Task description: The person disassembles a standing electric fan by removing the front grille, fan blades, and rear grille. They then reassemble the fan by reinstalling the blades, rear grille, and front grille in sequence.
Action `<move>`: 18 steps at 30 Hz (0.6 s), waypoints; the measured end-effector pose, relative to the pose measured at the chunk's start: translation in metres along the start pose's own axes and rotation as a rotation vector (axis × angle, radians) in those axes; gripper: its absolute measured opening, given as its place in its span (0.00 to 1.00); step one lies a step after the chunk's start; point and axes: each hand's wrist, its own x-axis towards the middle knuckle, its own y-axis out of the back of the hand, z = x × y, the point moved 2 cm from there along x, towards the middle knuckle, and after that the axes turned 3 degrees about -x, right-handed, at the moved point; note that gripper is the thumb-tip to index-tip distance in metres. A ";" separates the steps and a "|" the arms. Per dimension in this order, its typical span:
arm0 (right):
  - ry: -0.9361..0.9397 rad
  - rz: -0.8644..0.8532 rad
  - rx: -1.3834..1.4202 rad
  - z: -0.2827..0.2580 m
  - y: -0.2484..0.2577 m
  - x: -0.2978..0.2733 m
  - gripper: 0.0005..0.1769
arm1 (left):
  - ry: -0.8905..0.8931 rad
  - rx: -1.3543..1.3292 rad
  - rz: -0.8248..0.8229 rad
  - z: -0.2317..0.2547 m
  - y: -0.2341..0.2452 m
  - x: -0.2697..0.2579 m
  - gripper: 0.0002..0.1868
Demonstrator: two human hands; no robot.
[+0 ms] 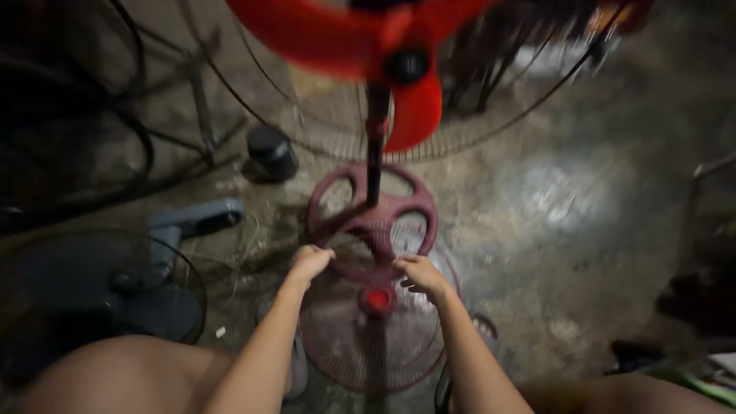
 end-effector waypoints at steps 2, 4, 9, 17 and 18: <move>0.117 -0.041 -0.109 -0.059 0.006 -0.045 0.19 | -0.107 -0.047 -0.198 0.034 0.012 -0.007 0.17; 0.275 -0.073 -0.186 -0.117 0.022 -0.094 0.19 | -0.177 -0.018 -0.302 0.079 0.035 -0.022 0.14; 0.742 0.087 -0.019 -0.236 0.059 -0.207 0.14 | -0.597 -0.274 -0.348 0.199 0.111 -0.111 0.08; 0.939 0.755 -0.292 -0.330 0.060 -0.292 0.19 | -1.059 -0.294 0.650 0.303 0.198 -0.229 0.10; 0.908 0.780 -0.293 -0.335 0.054 -0.291 0.20 | -1.047 -0.245 0.747 0.308 0.204 -0.234 0.14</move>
